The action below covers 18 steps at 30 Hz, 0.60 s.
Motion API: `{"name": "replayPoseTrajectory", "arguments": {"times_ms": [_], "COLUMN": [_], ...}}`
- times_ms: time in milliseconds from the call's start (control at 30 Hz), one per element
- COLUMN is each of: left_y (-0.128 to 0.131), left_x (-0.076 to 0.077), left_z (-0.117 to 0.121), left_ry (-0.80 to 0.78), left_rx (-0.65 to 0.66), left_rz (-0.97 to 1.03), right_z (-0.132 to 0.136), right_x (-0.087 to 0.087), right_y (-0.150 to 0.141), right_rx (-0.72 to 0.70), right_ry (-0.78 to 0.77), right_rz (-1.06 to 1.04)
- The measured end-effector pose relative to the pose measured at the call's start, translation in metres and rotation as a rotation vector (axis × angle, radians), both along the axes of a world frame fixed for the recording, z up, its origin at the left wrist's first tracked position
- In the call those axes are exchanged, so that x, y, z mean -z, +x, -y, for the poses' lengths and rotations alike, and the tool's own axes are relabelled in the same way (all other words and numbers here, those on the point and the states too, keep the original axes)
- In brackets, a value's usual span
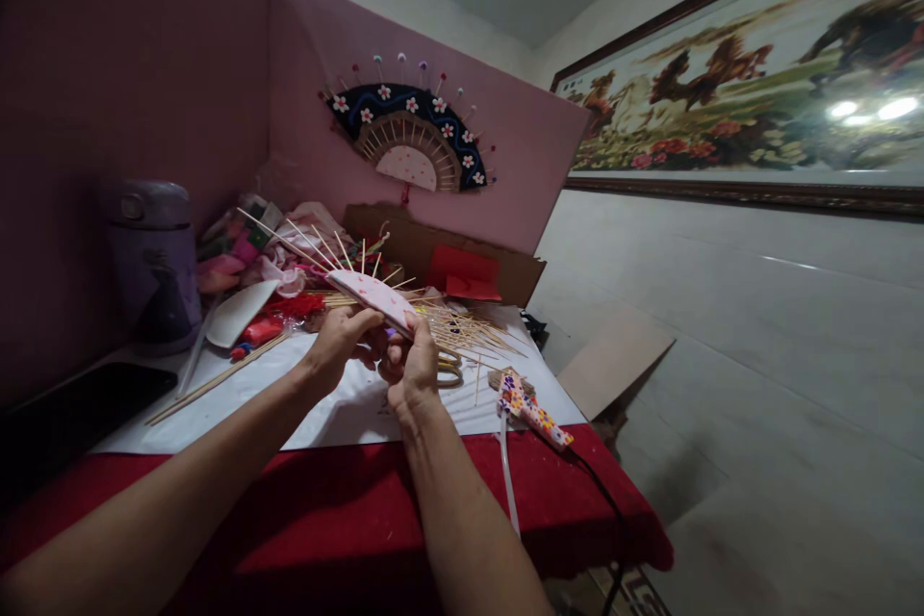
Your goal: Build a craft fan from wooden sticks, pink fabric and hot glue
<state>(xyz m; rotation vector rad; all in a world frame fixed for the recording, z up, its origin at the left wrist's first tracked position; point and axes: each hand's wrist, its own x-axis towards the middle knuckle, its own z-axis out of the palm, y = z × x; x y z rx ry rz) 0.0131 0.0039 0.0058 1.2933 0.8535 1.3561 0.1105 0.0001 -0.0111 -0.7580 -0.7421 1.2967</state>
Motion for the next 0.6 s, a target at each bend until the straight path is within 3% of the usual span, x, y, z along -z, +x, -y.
{"name": "replayPoseTrajectory", "arguments": {"times_ms": [167, 367, 600], "left_y": [0.0, 0.003, 0.004], "left_x": [0.001, 0.007, 0.008], "left_z": [0.001, -0.005, -0.004], "left_ry": [0.042, -0.004, 0.021], "left_rx": [0.088, 0.12, 0.132], "left_rz": [0.012, 0.108, 0.235], "right_z": [0.005, 0.005, 0.007], "right_x": [-0.006, -0.001, -0.002], "right_y": [-0.003, -0.011, -0.013], "right_rx": [0.054, 0.134, 0.158], "right_ry": [-0.072, 0.094, 0.168], "right_rz": [-0.051, 0.076, 0.036]}}
